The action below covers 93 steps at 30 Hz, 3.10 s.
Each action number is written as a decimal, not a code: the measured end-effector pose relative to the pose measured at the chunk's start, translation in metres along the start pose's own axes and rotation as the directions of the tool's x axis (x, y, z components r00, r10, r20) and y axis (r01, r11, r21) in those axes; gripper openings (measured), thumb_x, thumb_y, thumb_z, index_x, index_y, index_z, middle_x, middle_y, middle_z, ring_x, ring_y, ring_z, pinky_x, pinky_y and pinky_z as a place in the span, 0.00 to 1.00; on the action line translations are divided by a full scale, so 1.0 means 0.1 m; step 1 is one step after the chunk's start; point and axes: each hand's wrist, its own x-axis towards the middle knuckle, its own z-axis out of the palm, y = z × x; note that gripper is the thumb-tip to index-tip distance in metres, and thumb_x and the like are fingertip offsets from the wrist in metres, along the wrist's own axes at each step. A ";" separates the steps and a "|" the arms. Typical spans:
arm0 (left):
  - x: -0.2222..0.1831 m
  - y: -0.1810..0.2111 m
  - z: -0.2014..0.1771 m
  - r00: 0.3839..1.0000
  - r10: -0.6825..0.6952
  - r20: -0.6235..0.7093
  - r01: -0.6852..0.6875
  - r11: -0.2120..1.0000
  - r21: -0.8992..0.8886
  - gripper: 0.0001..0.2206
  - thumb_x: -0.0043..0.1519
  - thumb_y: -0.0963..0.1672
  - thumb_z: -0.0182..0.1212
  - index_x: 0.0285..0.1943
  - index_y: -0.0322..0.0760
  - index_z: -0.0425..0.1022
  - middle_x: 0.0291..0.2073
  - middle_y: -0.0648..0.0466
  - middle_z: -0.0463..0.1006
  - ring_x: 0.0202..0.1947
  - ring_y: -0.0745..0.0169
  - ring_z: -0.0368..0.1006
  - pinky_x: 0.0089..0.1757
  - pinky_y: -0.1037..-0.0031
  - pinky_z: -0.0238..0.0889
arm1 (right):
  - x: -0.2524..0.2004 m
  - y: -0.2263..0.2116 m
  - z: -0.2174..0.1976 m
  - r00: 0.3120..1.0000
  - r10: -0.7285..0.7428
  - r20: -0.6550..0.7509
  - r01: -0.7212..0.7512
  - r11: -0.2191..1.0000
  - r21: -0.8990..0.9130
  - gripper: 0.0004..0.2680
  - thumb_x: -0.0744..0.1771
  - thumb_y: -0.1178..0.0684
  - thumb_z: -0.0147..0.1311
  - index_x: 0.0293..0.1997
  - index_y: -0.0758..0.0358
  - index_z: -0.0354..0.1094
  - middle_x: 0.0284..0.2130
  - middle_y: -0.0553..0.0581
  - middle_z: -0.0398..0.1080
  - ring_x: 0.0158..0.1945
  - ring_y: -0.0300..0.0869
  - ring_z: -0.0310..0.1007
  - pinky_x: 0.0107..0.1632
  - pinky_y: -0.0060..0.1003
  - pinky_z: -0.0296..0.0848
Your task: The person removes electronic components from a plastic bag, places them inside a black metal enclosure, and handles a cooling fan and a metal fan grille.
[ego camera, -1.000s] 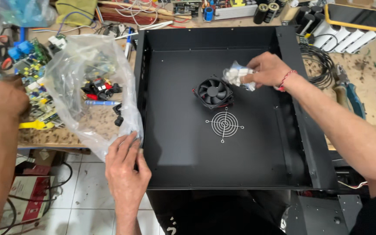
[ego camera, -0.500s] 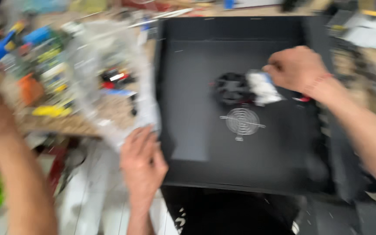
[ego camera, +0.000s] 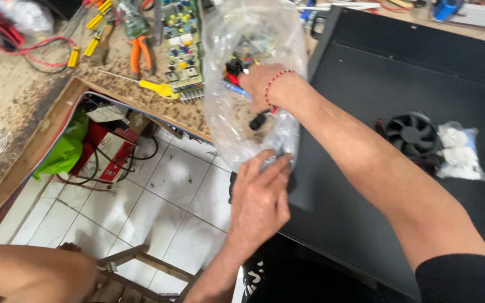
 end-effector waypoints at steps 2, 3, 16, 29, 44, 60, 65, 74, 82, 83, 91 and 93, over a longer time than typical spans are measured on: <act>-0.01 -0.01 -0.02 1.000 0.001 -0.027 -0.001 1.000 -0.020 0.12 0.55 0.38 0.54 0.44 0.32 0.81 0.51 0.50 0.82 0.59 0.42 0.72 0.55 0.57 0.63 | 0.01 0.00 0.04 0.990 0.086 0.108 -0.086 0.996 -0.009 0.22 0.56 0.33 0.66 0.49 0.50 0.74 0.41 0.62 0.77 0.46 0.56 0.81 0.43 0.60 0.80; -0.02 -0.01 -0.05 1.000 -0.002 -0.013 0.002 1.000 -0.014 0.13 0.55 0.37 0.53 0.45 0.30 0.80 0.54 0.51 0.80 0.60 0.42 0.71 0.54 0.56 0.62 | -0.08 -0.05 -0.06 1.000 0.027 -0.005 -0.027 0.999 0.033 0.14 0.58 0.46 0.56 0.45 0.56 0.71 0.36 0.66 0.75 0.40 0.63 0.78 0.38 0.61 0.77; 0.03 0.01 -0.01 0.999 0.041 -0.025 -0.040 0.998 0.038 0.08 0.62 0.34 0.55 0.44 0.27 0.79 0.55 0.51 0.80 0.54 0.41 0.72 0.45 0.56 0.65 | -3.23 0.86 -0.30 0.387 0.615 0.687 -0.698 0.683 -0.218 0.41 0.66 0.32 0.58 0.80 0.32 0.16 0.79 0.54 0.27 0.68 0.52 0.70 0.65 0.50 0.79; 0.02 0.01 -0.01 0.999 0.002 0.034 -0.003 0.999 0.036 0.11 0.60 0.37 0.54 0.47 0.27 0.81 0.58 0.50 0.77 0.60 0.44 0.68 0.54 0.55 0.60 | -3.14 1.71 -0.13 0.730 0.612 -0.305 -0.216 0.630 0.746 0.32 0.53 0.70 0.62 0.67 0.71 0.63 0.62 0.68 0.66 0.56 0.52 0.67 0.56 0.39 0.68; 0.02 0.01 0.00 1.000 0.009 -0.010 -0.009 1.000 -0.004 0.11 0.56 0.34 0.57 0.45 0.25 0.80 0.56 0.47 0.78 0.59 0.41 0.69 0.52 0.55 0.62 | -0.37 -0.35 -0.78 0.995 0.000 0.100 -0.074 0.678 0.732 0.26 0.65 0.52 0.59 0.73 0.57 0.54 0.61 0.60 0.70 0.59 0.50 0.76 0.58 0.43 0.80; 0.00 0.00 0.02 1.000 0.021 0.009 -0.021 1.000 0.021 0.10 0.56 0.35 0.57 0.45 0.25 0.79 0.58 0.47 0.76 0.60 0.41 0.68 0.53 0.53 0.62 | 0.07 0.16 -0.19 0.917 0.341 0.207 -0.354 0.935 0.030 0.12 0.70 0.55 0.40 0.55 0.70 0.68 0.49 0.69 0.67 0.47 0.60 0.75 0.48 0.54 0.79; 0.00 0.01 0.03 1.000 0.012 0.016 -0.012 0.999 0.050 0.12 0.55 0.36 0.58 0.47 0.26 0.79 0.58 0.48 0.76 0.59 0.43 0.68 0.54 0.55 0.62 | 0.44 0.46 0.38 0.974 0.128 0.186 -0.108 0.987 -0.117 0.10 0.64 0.50 0.55 0.44 0.64 0.73 0.36 0.65 0.77 0.57 0.61 0.65 0.53 0.55 0.73; 0.02 0.01 0.01 0.999 0.034 0.018 -0.035 0.999 0.034 0.10 0.55 0.35 0.58 0.44 0.25 0.79 0.55 0.47 0.77 0.59 0.40 0.67 0.53 0.53 0.61 | -0.46 -0.41 -0.42 0.979 0.066 0.193 -0.101 0.978 0.182 0.21 0.67 0.40 0.46 0.64 0.60 0.67 0.54 0.66 0.72 0.59 0.57 0.72 0.57 0.54 0.74; 0.03 0.00 -0.03 0.999 0.026 0.047 -0.026 1.000 -0.005 0.13 0.53 0.37 0.54 0.46 0.25 0.78 0.56 0.47 0.77 0.59 0.40 0.66 0.53 0.54 0.60 | -0.37 -0.62 -0.30 0.919 -0.073 0.388 -0.019 0.974 0.227 0.04 0.65 0.49 0.54 0.33 0.51 0.74 0.18 0.52 0.72 0.24 0.45 0.72 0.31 0.44 0.72; 0.02 0.01 -0.03 0.998 0.039 0.054 -0.039 0.999 -0.008 0.13 0.53 0.37 0.54 0.46 0.25 0.78 0.56 0.47 0.77 0.59 0.40 0.66 0.53 0.54 0.60 | -0.39 -0.50 -0.20 0.922 -0.063 0.383 -0.030 0.972 0.232 0.04 0.65 0.49 0.54 0.33 0.51 0.74 0.18 0.52 0.72 0.24 0.45 0.72 0.31 0.44 0.72; 0.00 0.00 -0.02 0.997 0.033 0.069 -0.034 0.999 0.012 0.14 0.53 0.36 0.57 0.47 0.26 0.79 0.58 0.48 0.77 0.60 0.41 0.66 0.53 0.53 0.61 | -1.96 0.71 -0.61 1.000 -0.005 -0.020 0.004 1.000 -0.020 0.12 0.63 0.43 0.57 0.48 0.51 0.70 0.36 0.56 0.71 0.37 0.54 0.76 0.42 0.51 0.74; 0.00 0.00 -0.01 0.997 0.037 0.064 -0.038 0.999 0.020 0.13 0.54 0.36 0.57 0.46 0.25 0.79 0.58 0.48 0.77 0.60 0.41 0.67 0.52 0.54 0.62 | -2.29 1.03 -0.45 0.947 0.260 0.188 -0.246 0.965 -0.095 0.11 0.63 0.44 0.56 0.48 0.46 0.71 0.41 0.53 0.72 0.46 0.51 0.76 0.47 0.48 0.77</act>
